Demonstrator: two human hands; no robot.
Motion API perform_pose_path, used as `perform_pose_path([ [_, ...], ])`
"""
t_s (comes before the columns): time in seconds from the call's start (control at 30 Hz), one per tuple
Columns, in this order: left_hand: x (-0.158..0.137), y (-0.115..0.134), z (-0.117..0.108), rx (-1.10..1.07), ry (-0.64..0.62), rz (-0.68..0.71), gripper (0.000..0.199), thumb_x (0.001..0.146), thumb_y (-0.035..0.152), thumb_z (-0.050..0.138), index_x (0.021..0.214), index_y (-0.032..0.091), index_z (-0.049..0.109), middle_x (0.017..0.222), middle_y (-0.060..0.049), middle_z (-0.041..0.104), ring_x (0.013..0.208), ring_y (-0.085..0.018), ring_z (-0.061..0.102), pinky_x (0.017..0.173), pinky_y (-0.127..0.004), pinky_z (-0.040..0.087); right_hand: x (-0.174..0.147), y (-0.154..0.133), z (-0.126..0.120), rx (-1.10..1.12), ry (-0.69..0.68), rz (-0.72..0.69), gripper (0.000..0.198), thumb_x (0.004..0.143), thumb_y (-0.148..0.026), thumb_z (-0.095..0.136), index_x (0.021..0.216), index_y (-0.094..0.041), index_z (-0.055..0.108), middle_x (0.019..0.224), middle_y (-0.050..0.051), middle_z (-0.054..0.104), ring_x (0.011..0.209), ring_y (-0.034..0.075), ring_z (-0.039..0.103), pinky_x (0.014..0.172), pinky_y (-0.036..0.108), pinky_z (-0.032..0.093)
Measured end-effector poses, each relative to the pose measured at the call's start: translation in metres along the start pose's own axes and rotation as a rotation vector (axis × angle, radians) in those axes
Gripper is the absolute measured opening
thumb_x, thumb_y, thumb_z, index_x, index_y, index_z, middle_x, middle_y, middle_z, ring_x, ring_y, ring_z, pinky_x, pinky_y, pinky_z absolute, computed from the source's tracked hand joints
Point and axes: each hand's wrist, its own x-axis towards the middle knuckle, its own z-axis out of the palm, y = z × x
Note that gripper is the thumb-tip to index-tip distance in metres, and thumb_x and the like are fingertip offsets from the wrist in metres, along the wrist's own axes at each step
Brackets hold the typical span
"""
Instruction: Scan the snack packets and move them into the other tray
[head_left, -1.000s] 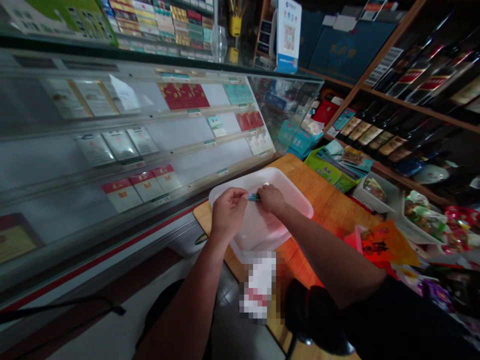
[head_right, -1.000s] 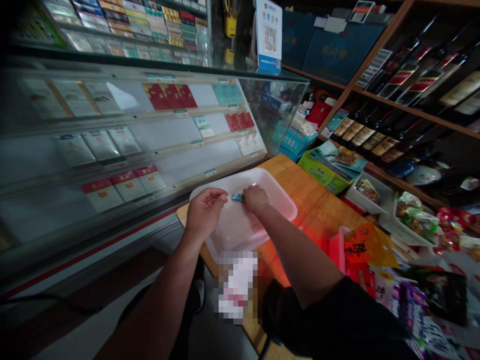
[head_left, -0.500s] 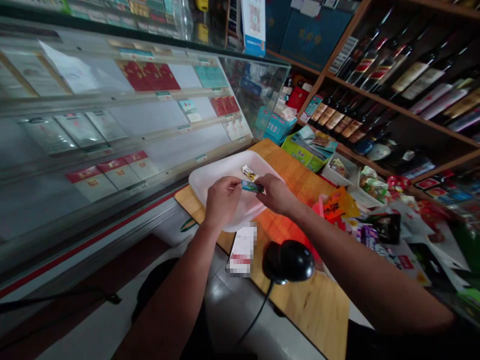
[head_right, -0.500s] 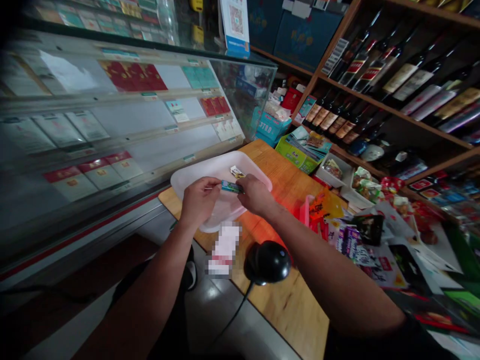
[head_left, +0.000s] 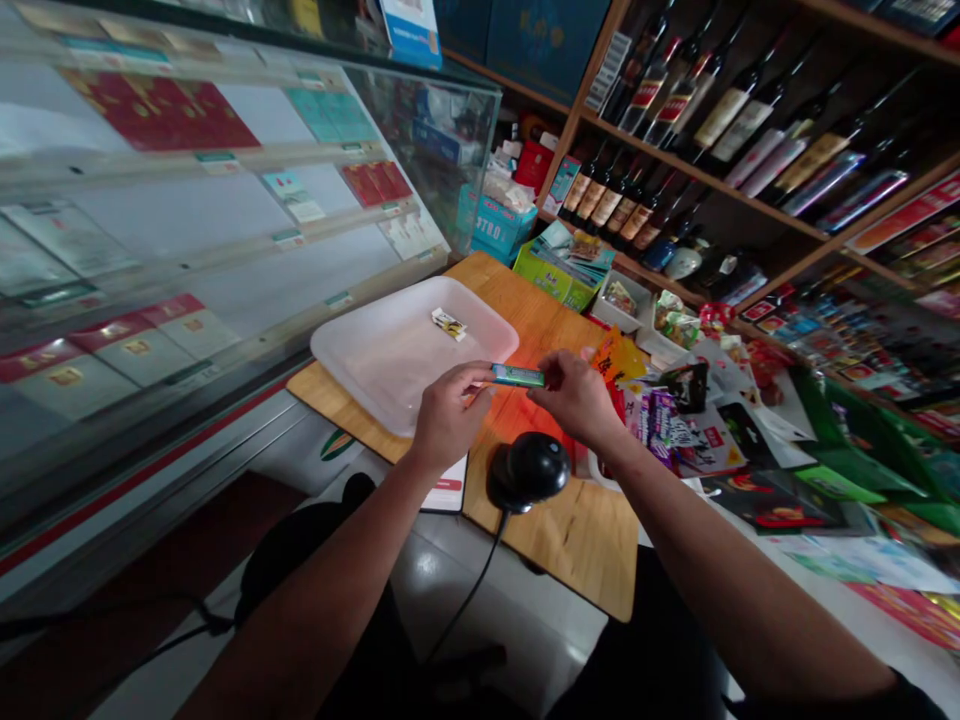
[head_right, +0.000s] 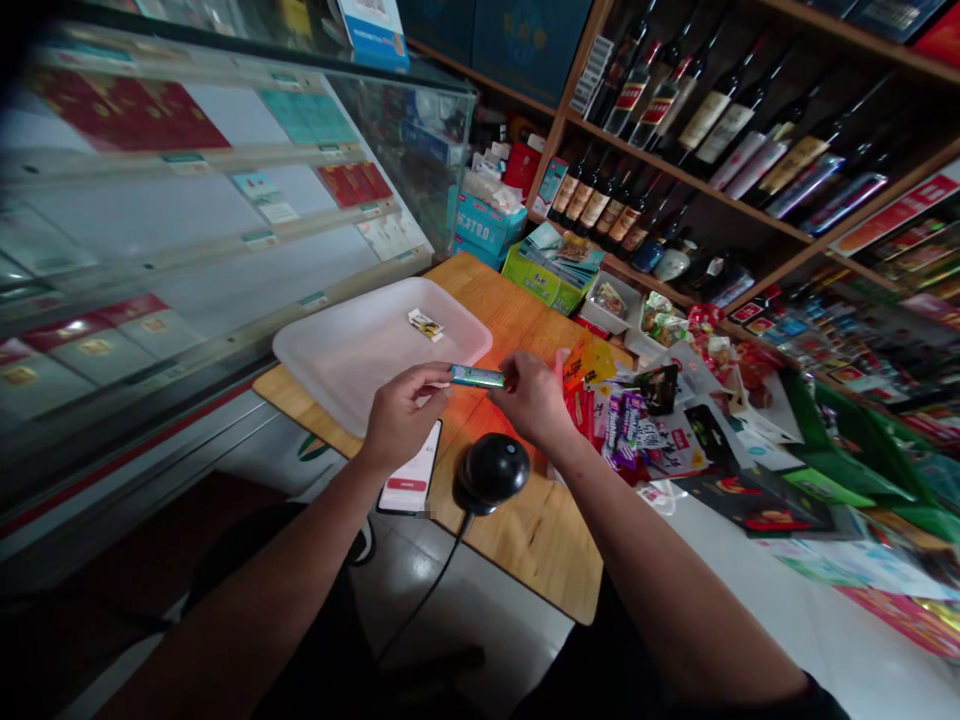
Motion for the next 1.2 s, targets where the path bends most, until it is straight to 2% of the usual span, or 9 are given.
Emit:
perform_pose_path([
  [0.1,-0.009,0.000,0.005,0.039,-0.093,0.048,0.025,0.090,0.018,0.060,0.112,0.022,0.070,0.128,-0.008,0.069,0.118,-0.022,0.065,0.101,-0.038,0.056,-0.011,0.012,-0.001,0.011,0.015,0.071,0.020,0.072,-0.024,0.072,0.088,-0.017,0.062,0.076,-0.001,0.061,0.068,0.013,0.055,0.064,0.025,0.041],
  [0.17,-0.014,0.000,0.008,0.060,-0.129,0.073,0.027,0.090,0.017,0.059,0.115,0.022,0.070,0.131,-0.008,0.068,0.121,-0.023,0.064,0.103,-0.041,0.055,-0.018,0.018,-0.001,0.039,-0.013,0.110,0.020,0.073,-0.026,0.072,0.088,-0.018,0.063,0.075,-0.002,0.061,0.066,0.013,0.055,0.062,0.025,0.041],
  [0.4,-0.019,0.000,0.016,0.069,-0.151,0.082,0.033,0.091,0.015,0.057,0.122,0.022,0.066,0.129,-0.009,0.068,0.116,-0.022,0.066,0.100,-0.039,0.055,-0.036,0.032,-0.002,0.234,-0.038,0.216,0.021,0.085,-0.031,0.062,0.100,-0.020,0.070,0.086,0.001,0.072,0.078,0.016,0.066,0.073,0.028,0.050],
  [0.5,-0.019,-0.003,0.017,0.073,-0.156,0.070,0.035,0.090,0.014,0.059,0.124,0.022,0.066,0.126,-0.009,0.069,0.114,-0.022,0.066,0.100,-0.039,0.055,-0.042,0.031,-0.004,0.200,-0.044,0.258,0.022,0.088,-0.031,0.058,0.100,-0.021,0.074,0.088,0.002,0.074,0.081,0.017,0.068,0.077,0.029,0.052],
  [0.6,-0.020,-0.007,0.020,0.065,-0.174,0.065,0.035,0.090,0.014,0.059,0.124,0.022,0.066,0.128,-0.009,0.069,0.117,-0.023,0.065,0.100,-0.039,0.055,-0.048,0.033,-0.002,0.153,-0.017,0.291,0.024,0.089,-0.032,0.058,0.101,-0.022,0.076,0.091,0.002,0.076,0.082,0.017,0.068,0.079,0.030,0.052],
  [0.9,-0.024,-0.013,0.029,0.044,-0.181,-0.020,0.031,0.093,0.020,0.057,0.122,0.022,0.067,0.127,-0.008,0.069,0.113,-0.021,0.067,0.097,-0.035,0.056,-0.061,0.045,0.011,0.378,-0.005,0.324,0.026,0.090,-0.034,0.059,0.106,-0.020,0.074,0.093,0.004,0.076,0.087,0.018,0.071,0.082,0.031,0.054],
  [1.2,-0.020,-0.012,0.038,0.136,-0.269,-0.048,0.030,0.096,0.021,0.056,0.124,0.023,0.066,0.131,-0.008,0.067,0.123,-0.022,0.062,0.105,-0.037,0.052,-0.071,0.054,0.012,0.337,0.077,0.418,0.025,0.090,-0.034,0.061,0.105,-0.020,0.075,0.100,0.005,0.076,0.095,0.021,0.070,0.087,0.034,0.053],
])
